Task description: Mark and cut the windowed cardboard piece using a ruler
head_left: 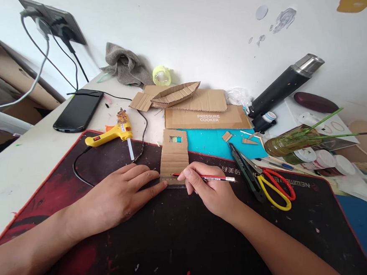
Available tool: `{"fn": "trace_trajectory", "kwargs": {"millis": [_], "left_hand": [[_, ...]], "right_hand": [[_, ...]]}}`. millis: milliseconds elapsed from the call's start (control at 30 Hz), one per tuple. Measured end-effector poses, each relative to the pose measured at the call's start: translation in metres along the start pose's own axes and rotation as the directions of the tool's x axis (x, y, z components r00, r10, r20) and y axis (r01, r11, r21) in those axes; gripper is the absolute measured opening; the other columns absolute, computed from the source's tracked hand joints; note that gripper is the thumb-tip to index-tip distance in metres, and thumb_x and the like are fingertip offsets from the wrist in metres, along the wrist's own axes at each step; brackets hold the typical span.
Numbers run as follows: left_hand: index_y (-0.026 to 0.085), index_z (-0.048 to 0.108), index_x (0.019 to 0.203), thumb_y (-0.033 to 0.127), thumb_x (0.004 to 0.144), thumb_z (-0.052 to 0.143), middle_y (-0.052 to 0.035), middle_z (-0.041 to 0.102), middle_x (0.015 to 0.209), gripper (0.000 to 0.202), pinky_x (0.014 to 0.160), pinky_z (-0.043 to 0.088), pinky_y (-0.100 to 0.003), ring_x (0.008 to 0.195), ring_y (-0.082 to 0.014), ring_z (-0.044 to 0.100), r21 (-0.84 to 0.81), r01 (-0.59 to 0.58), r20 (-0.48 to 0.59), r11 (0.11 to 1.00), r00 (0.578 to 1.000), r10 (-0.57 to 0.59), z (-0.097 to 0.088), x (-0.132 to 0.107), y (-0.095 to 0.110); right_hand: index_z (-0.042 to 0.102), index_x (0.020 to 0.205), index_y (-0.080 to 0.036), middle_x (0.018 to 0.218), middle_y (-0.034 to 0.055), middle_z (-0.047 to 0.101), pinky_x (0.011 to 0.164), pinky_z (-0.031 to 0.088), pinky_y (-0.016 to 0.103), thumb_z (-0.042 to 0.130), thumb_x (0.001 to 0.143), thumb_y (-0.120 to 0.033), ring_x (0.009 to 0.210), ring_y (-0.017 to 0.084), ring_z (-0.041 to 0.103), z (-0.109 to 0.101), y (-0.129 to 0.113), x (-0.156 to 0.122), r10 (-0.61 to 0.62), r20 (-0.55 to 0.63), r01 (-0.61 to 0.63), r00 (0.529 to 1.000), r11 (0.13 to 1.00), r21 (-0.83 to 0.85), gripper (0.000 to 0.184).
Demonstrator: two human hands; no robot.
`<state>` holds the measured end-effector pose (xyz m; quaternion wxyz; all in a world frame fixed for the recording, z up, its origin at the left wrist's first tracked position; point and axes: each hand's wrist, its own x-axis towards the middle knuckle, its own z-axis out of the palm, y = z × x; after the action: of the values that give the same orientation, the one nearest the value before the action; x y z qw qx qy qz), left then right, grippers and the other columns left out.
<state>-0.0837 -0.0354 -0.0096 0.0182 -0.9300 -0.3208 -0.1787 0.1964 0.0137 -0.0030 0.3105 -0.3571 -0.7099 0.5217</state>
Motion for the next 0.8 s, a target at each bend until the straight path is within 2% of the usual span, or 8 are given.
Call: {"fn": "trace_trajectory", "kwargs": {"millis": [267, 467, 600, 800], "left_hand": [[0.019, 0.069, 0.142, 0.012, 0.109, 0.048, -0.0115, 0.078, 0.125, 0.04, 0.092, 0.061, -0.041, 0.11, -0.028, 0.071, 0.012, 0.005, 0.015, 1.0, 1.0, -0.005, -0.0017, 0.0015, -0.0001], [0.02, 0.069, 0.143, 0.012, 0.107, 0.052, -0.0116, 0.077, 0.125, 0.041, 0.095, 0.06, -0.041, 0.112, -0.0277, 0.071, -0.041, 0.029, 0.0, 0.999, 1.0, -0.029, -0.0009, 0.0014, 0.0009], [0.022, 0.07, 0.143, 0.012, 0.108, 0.051, -0.0107, 0.077, 0.125, 0.041, 0.095, 0.059, -0.039, 0.111, -0.0267, 0.071, -0.05, 0.036, 0.004, 0.998, 0.999, -0.036, -0.0019, 0.0017, 0.001], [0.018, 0.07, 0.142, 0.012, 0.108, 0.05, -0.0124, 0.077, 0.125, 0.04, 0.092, 0.061, -0.041, 0.109, -0.0282, 0.072, -0.028, 0.022, 0.002, 0.999, 1.0, -0.022, -0.0022, 0.0019, 0.0013]], "right_hand": [[0.077, 0.094, -0.021, 0.07, -0.0007, 0.07, 0.071, 0.054, 0.031, 0.053, 0.116, -0.049, 0.067, 0.015, 0.066, 0.0008, 0.0008, 0.0012, -0.003, 0.012, 0.003, 1.0, 1.0, -0.019, 0.043], [0.077, 0.094, -0.022, 0.071, -0.0005, 0.07, 0.074, 0.056, 0.032, 0.053, 0.116, -0.051, 0.068, 0.016, 0.067, 0.0016, 0.0002, 0.0024, 0.009, 0.009, -0.008, 1.0, 1.0, -0.026, 0.043], [0.076, 0.092, -0.022, 0.07, -0.0004, 0.07, 0.069, 0.054, 0.031, 0.053, 0.115, -0.051, 0.066, 0.015, 0.066, 0.0012, -0.0005, 0.003, 0.02, 0.007, -0.02, 1.0, 0.999, -0.038, 0.044], [0.077, 0.093, -0.021, 0.069, -0.0009, 0.07, 0.064, 0.051, 0.028, 0.054, 0.115, -0.048, 0.063, 0.014, 0.063, 0.0005, -0.0009, 0.0027, 0.02, 0.011, -0.02, 1.0, 0.999, -0.036, 0.041]]}}
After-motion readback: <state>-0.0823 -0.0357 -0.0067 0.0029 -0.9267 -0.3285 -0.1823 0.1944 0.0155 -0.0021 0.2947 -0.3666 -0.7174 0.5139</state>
